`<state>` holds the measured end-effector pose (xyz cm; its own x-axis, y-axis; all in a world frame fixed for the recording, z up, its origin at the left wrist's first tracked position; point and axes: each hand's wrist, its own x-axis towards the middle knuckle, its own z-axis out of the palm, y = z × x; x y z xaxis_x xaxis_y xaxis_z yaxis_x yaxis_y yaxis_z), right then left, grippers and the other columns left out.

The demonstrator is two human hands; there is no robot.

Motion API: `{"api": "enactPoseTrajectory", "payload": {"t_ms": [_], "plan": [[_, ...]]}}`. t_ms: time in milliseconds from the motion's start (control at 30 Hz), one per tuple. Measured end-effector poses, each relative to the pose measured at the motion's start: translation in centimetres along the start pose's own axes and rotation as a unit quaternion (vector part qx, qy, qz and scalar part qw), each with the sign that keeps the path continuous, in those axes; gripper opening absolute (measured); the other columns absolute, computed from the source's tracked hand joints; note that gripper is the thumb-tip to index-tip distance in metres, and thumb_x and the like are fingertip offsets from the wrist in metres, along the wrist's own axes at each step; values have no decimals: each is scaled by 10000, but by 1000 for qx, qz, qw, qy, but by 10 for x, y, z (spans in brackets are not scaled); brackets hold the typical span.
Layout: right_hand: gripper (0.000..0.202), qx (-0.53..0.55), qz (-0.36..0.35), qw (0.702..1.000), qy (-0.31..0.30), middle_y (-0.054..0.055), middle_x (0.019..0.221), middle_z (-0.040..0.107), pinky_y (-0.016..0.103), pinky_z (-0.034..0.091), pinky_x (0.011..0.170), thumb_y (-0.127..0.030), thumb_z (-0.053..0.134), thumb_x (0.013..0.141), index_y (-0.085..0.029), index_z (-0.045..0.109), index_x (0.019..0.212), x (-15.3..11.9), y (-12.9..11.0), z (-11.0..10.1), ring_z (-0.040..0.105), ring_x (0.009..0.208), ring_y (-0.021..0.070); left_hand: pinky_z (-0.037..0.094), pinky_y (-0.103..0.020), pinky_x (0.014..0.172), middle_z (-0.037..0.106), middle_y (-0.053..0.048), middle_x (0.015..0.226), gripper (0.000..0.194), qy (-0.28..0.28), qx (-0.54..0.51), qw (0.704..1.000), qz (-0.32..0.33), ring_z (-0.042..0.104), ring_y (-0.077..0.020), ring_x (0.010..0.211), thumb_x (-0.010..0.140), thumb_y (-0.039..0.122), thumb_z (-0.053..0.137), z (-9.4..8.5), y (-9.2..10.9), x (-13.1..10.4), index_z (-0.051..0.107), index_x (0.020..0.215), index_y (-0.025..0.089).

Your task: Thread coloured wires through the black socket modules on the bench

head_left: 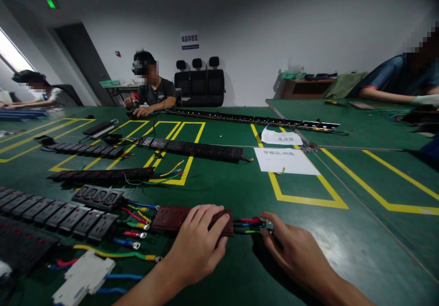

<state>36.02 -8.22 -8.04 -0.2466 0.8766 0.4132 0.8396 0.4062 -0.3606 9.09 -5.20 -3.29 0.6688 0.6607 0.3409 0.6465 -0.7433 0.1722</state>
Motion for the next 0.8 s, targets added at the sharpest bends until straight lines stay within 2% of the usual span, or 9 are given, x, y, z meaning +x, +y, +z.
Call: {"api": "enactPoseTrajectory", "payload": {"t_ms": [433,667,800], "plan": [[259,4,-14,1000,10,-20,553,657,259,298,428,-305,466,976,-190,611,1157,-1,2,-1,567,377,150,493,-542,1063,604,-141,1361,473,-10,8,1000,-5,564,-304,1241,871,152,567,0,0,-1,568,1343,179],[280,-8,-19,1000,-4,0,588,674,270,312,436,-295,439,997,-159,593,1187,0,1,-3,583,401,156,494,-568,1063,583,-159,1383,517,-22,19,1000,7,550,-322,1257,861,103,526,0,0,-3,541,1375,159],[259,-11,-7,1000,-19,-11,589,672,268,315,453,-289,427,1001,-179,584,1175,1,-1,-4,604,424,162,502,-564,1058,587,-155,1373,504,-11,12,1000,12,554,-316,1250,868,94,509,0,-1,-1,544,1366,158]]}}
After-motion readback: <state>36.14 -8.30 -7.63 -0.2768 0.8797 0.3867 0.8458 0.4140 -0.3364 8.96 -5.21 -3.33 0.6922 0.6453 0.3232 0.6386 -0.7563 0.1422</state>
